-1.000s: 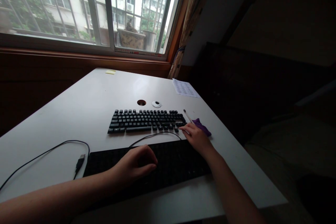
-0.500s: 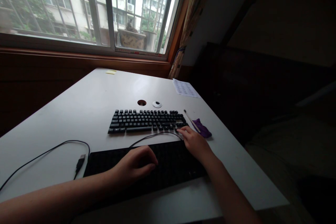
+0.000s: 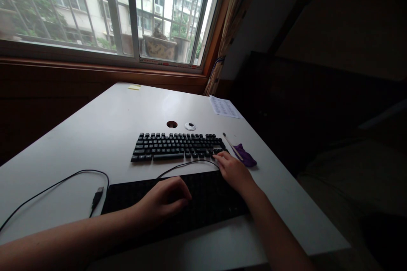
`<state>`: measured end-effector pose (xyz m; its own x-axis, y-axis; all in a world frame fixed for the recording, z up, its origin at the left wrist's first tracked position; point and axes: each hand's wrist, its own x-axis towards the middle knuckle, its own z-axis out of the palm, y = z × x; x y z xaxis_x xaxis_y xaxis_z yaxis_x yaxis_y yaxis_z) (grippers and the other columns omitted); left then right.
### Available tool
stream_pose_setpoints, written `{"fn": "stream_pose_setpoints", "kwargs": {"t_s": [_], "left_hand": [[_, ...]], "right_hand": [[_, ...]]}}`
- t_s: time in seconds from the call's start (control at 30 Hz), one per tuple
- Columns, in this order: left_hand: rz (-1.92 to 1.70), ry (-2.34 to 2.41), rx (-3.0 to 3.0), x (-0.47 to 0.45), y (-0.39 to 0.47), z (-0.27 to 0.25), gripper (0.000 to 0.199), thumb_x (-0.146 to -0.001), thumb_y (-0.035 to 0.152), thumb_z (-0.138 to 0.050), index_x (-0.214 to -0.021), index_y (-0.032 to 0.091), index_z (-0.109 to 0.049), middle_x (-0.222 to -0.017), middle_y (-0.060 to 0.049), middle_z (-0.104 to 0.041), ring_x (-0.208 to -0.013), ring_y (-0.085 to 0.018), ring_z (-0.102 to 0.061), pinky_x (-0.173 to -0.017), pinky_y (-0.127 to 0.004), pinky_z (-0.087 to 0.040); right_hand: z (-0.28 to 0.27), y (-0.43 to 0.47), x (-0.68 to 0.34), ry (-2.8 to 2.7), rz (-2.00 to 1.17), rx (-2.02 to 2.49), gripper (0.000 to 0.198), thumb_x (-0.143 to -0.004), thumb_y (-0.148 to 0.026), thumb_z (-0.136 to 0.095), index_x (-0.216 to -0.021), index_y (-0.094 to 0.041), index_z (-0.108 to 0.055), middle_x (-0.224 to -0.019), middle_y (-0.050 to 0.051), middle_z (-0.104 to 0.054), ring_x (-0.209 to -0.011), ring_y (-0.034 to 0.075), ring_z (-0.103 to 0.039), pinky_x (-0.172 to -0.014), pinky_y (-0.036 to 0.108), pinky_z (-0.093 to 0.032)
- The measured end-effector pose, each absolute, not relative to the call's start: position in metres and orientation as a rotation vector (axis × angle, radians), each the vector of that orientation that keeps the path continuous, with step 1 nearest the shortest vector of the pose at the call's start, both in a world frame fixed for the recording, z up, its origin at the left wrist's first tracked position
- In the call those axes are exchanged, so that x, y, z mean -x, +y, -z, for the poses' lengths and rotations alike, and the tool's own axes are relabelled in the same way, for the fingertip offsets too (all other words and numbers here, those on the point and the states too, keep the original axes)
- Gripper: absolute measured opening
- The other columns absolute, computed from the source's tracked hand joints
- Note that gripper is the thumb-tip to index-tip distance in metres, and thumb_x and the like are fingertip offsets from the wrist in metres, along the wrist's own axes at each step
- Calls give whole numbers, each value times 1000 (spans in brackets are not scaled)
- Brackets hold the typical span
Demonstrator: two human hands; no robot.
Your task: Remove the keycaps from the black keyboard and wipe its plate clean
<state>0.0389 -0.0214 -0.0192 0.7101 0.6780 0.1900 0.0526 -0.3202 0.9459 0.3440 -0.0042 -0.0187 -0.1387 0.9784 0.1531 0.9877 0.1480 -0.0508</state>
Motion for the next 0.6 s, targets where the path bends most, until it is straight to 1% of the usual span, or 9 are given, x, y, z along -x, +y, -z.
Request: {"fn": "stream_pose_setpoints", "kwargs": {"t_s": [0.37, 0.6], "left_hand": [[-713, 557, -1818, -39, -21, 20, 10, -85, 14, -62, -94, 15, -68, -90, -5, -69, -83, -18, -64, -74, -27, -53], [-709, 563, -1816, -39, -20, 21, 10, -85, 14, -63, -93, 15, -68, -91, -5, -69, -83, -18, -64, -75, -27, -53]], "right_hand": [[20, -3, -341, -2270, 118, 1944, 36, -100, -18, -49, -131, -23, -66, -129, 6, -68, -109, 21, -69, -94, 30, -53], [22, -3, -339, -2269, 131, 1950, 36, -101, -20, -48, -131, -24, -66, -130, 6, -67, -108, 21, -69, -92, 30, -54]]}}
